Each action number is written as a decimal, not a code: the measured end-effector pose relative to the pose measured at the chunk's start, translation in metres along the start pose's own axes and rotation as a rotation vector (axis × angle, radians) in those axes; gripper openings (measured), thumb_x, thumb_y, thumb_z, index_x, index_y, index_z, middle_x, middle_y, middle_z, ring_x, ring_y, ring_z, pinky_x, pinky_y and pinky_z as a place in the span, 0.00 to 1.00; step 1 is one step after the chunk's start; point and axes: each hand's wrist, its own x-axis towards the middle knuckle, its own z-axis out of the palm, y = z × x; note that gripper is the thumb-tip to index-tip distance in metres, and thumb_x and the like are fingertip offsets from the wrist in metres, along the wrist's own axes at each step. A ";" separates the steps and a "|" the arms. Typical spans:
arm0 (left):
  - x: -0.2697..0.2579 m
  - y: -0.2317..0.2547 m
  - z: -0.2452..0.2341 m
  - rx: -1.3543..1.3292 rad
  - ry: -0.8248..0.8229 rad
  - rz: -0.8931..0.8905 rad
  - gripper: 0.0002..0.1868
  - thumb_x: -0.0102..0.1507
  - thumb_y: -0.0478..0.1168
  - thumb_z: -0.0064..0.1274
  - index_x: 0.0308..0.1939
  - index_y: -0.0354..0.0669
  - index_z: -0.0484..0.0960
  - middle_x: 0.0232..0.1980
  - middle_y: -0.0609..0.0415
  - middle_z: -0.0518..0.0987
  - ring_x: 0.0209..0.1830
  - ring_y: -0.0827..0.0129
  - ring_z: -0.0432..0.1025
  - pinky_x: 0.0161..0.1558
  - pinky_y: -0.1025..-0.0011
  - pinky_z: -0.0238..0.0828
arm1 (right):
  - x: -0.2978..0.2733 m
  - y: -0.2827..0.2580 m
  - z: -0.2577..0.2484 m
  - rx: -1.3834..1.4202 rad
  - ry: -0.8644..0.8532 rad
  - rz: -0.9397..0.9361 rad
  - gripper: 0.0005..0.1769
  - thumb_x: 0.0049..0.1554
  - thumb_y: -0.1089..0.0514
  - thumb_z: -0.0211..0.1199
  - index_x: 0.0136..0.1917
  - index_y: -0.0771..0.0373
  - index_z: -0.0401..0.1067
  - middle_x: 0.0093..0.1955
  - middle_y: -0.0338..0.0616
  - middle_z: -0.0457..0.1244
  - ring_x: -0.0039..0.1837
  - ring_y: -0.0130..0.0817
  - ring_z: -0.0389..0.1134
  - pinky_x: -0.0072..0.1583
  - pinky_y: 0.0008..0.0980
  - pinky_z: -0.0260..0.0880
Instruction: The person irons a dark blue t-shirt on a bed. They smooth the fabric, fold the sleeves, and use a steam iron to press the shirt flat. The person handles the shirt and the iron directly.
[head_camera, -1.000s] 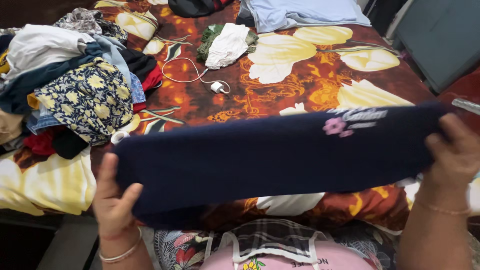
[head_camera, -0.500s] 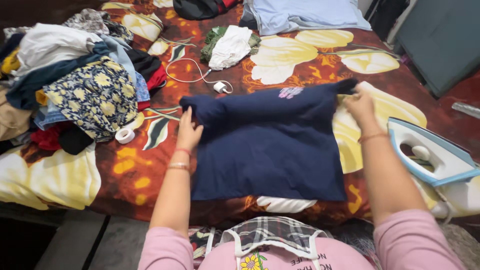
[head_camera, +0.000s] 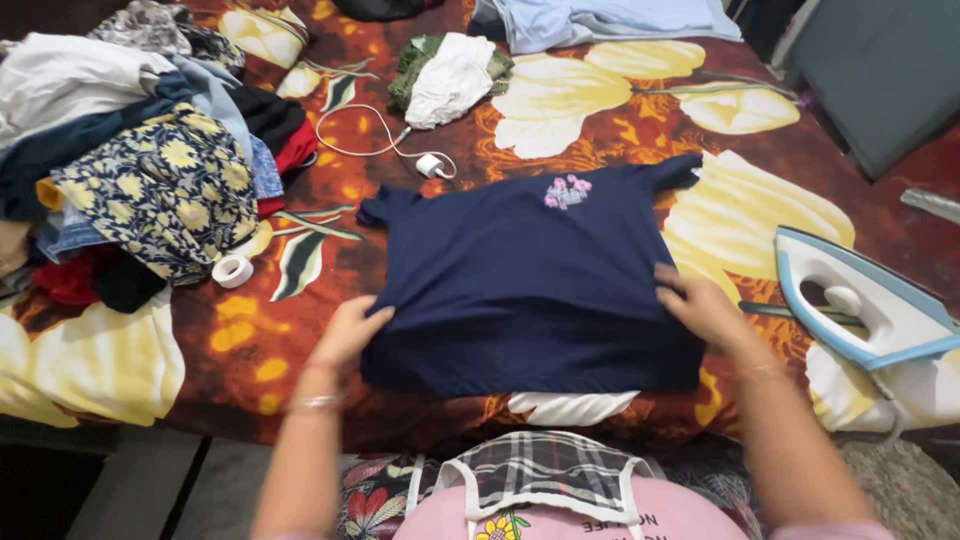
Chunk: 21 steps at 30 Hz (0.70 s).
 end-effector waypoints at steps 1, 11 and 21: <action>-0.031 0.016 -0.021 0.288 -0.137 0.129 0.15 0.62 0.42 0.57 0.46 0.33 0.85 0.37 0.58 0.84 0.37 0.75 0.73 0.41 0.73 0.73 | -0.022 -0.009 -0.021 -0.033 -0.310 0.160 0.21 0.57 0.55 0.61 0.62 0.64 0.76 0.66 0.47 0.70 0.60 0.38 0.75 0.60 0.35 0.74; -0.106 0.011 -0.031 0.841 -0.119 -0.060 0.35 0.58 0.61 0.59 0.55 0.33 0.81 0.52 0.39 0.83 0.55 0.52 0.78 0.56 0.61 0.73 | -0.114 -0.043 -0.086 0.016 -0.483 0.648 0.24 0.53 0.39 0.68 0.58 0.53 0.81 0.34 0.44 0.75 0.37 0.31 0.72 0.42 0.35 0.74; 0.013 -0.086 0.062 0.358 0.499 0.060 0.37 0.56 0.53 0.70 0.54 0.23 0.77 0.53 0.34 0.81 0.55 0.49 0.76 0.54 0.58 0.73 | -0.079 0.084 0.072 0.319 0.118 0.611 0.36 0.51 0.50 0.76 0.61 0.78 0.67 0.36 0.46 0.64 0.35 0.30 0.62 0.36 0.32 0.64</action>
